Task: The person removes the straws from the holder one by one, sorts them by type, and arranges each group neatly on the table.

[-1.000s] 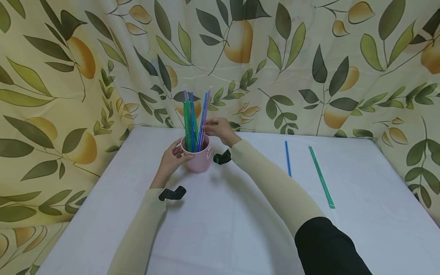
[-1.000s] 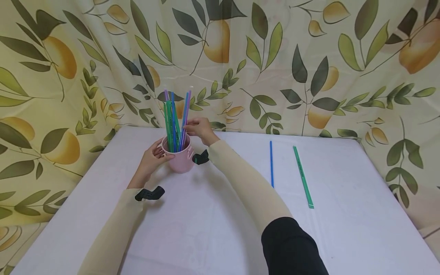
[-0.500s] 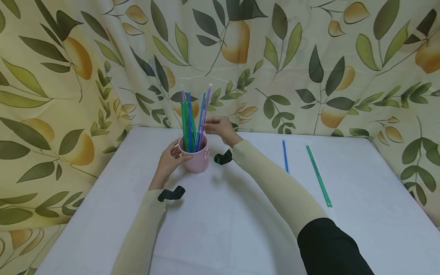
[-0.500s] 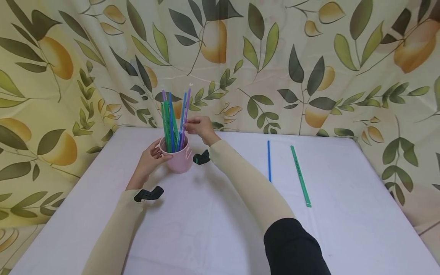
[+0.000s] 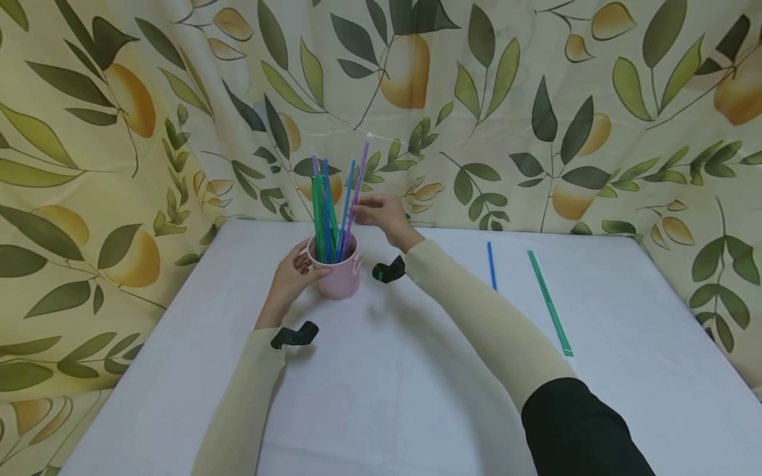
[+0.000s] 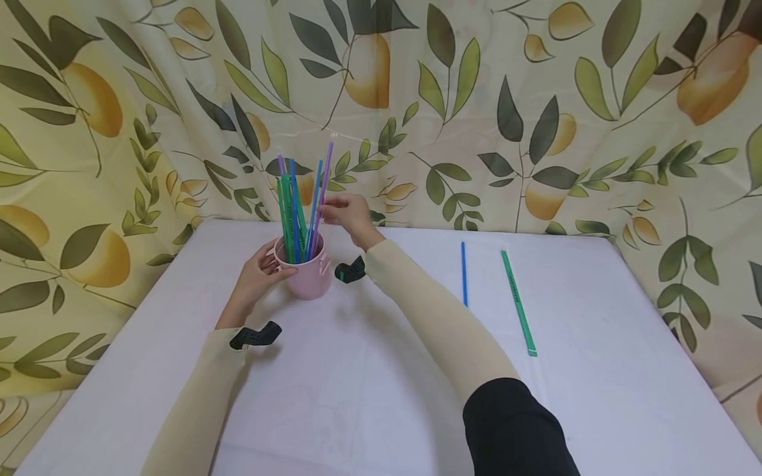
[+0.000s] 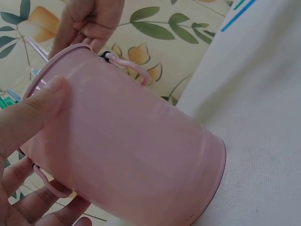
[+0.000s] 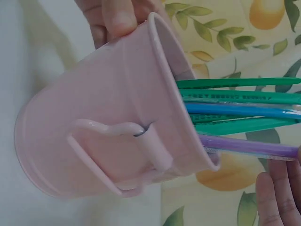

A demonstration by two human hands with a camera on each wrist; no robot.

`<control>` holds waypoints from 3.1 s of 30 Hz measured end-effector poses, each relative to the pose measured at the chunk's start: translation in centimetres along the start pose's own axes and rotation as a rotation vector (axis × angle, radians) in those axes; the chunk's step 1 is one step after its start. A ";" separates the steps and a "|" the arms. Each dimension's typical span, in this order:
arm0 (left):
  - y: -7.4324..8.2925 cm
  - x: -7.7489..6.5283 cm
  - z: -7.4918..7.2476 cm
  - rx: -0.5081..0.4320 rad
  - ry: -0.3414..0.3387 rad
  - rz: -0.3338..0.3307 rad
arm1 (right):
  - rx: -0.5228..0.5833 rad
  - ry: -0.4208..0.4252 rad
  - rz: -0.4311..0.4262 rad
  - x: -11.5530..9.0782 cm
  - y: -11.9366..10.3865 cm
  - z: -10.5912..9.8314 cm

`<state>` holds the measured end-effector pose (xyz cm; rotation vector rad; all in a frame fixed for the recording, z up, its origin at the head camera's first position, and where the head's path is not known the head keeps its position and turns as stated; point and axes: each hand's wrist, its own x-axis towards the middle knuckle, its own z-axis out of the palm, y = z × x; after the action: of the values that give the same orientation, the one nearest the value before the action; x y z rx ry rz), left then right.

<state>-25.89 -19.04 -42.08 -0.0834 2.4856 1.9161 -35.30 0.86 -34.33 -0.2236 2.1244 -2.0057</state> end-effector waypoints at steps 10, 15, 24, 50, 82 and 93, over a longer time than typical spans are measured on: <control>0.0 0.3 0.1 -0.011 0.004 0.002 | 0.044 0.003 -0.061 -0.2 -1.4 -1.0; 0.0 0.1 0.1 -0.012 0.009 -0.006 | 0.060 -0.005 -0.103 -0.5 -2.5 -1.7; -0.4 -0.1 0.0 -0.012 -0.009 -0.002 | 0.198 -0.006 -0.162 -1.9 -4.5 -3.2; -0.1 -0.3 -0.1 -0.003 -0.012 0.019 | 0.057 0.018 -0.185 -5.4 -4.9 -8.9; 2.6 -1.9 -0.1 -0.005 -0.025 -0.040 | -0.375 -0.047 0.023 -11.3 1.4 -18.0; 0.4 -0.2 -0.1 -0.020 -0.019 -0.034 | -0.402 -0.050 0.167 -11.3 4.1 -20.1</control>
<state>-25.71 -19.04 -41.70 -0.1055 2.4373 1.9197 -29.34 23.35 -36.84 -0.1492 2.4061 -1.4559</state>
